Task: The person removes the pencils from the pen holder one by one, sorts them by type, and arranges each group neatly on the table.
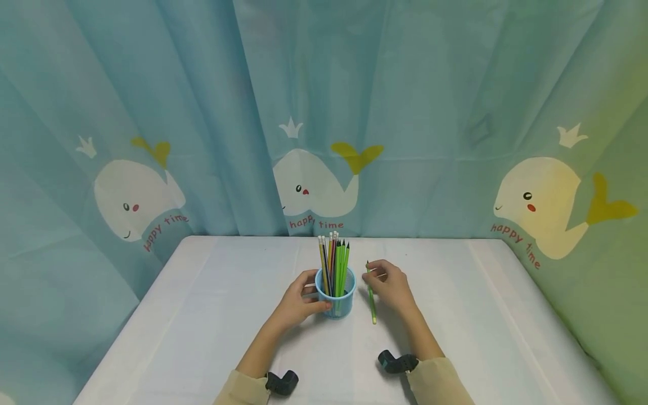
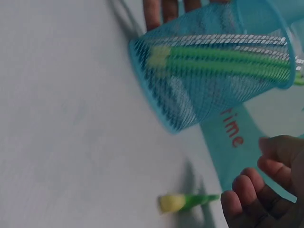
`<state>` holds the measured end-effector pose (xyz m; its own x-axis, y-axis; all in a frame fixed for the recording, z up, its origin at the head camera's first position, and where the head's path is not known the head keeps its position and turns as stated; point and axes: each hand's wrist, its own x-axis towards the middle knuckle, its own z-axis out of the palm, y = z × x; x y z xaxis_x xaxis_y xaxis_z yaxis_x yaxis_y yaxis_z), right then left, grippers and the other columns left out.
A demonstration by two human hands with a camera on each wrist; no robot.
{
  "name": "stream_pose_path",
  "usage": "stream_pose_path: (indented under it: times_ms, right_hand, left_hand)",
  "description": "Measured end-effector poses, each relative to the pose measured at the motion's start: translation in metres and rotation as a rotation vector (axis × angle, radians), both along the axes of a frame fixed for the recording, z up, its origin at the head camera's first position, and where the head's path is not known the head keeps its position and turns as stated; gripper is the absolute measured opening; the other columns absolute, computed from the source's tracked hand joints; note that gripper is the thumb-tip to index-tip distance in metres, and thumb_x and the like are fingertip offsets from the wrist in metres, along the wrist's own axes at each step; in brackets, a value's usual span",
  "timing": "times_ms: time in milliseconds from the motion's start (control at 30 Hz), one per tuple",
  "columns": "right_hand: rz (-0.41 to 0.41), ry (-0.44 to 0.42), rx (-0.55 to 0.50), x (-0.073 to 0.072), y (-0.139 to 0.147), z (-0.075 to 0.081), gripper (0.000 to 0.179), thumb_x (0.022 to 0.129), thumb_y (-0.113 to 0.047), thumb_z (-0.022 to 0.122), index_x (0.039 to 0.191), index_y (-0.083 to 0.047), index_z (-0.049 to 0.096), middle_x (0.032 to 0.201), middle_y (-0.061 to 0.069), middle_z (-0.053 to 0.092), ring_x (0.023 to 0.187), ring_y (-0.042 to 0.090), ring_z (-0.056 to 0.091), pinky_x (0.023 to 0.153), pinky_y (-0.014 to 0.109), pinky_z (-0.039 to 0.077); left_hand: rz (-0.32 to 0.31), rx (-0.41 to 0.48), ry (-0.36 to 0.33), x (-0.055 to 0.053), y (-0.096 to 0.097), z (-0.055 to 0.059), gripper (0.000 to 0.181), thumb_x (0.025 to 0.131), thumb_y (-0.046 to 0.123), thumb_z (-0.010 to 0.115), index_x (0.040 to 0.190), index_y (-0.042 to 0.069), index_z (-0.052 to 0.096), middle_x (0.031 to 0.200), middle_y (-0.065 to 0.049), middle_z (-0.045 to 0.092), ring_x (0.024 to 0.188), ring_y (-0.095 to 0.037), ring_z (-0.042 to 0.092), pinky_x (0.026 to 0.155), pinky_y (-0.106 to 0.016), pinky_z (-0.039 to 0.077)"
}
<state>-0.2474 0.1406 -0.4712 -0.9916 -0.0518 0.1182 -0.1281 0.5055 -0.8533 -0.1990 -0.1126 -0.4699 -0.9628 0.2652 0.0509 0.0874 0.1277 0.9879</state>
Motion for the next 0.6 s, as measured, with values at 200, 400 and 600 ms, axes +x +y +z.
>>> stream_pose_path:
  times_ms: [200,400,600]
  right_hand:
    - [0.100,0.032,-0.138,0.005,-0.009,0.013,0.034,0.098,-0.030,0.063,0.125,-0.008,0.066,0.106,0.012,0.070,0.094,0.025,0.068,0.078,0.038,0.061]
    - [0.155,0.009,-0.198,0.011,-0.022,0.023,0.044,0.100,-0.038,0.060,0.135,-0.012,0.061,0.119,0.011,0.069,0.106,0.025,0.065,0.083,0.037,0.061]
    - [0.183,-0.008,-0.245,0.016,-0.029,0.026,0.040,0.101,-0.032,0.059,0.135,-0.012,0.060,0.126,0.014,0.067,0.113,0.029,0.064,0.086,0.041,0.060]
  left_hand:
    - [0.006,-0.008,-0.004,0.001,0.000,0.000,0.076,0.079,0.006,0.083,0.144,0.005,0.044,0.138,-0.022,0.052,0.126,-0.041,0.056,0.100,-0.044,0.054]
    - [-0.003,0.002,0.005,0.001,0.001,0.002,0.076,0.080,0.007,0.082,0.145,0.006,0.042,0.139,-0.022,0.052,0.127,-0.041,0.056,0.100,-0.045,0.054]
    - [-0.009,-0.005,0.022,0.002,0.001,0.002,0.076,0.080,0.008,0.083,0.144,0.005,0.042,0.139,-0.023,0.052,0.127,-0.042,0.055,0.100,-0.045,0.054]
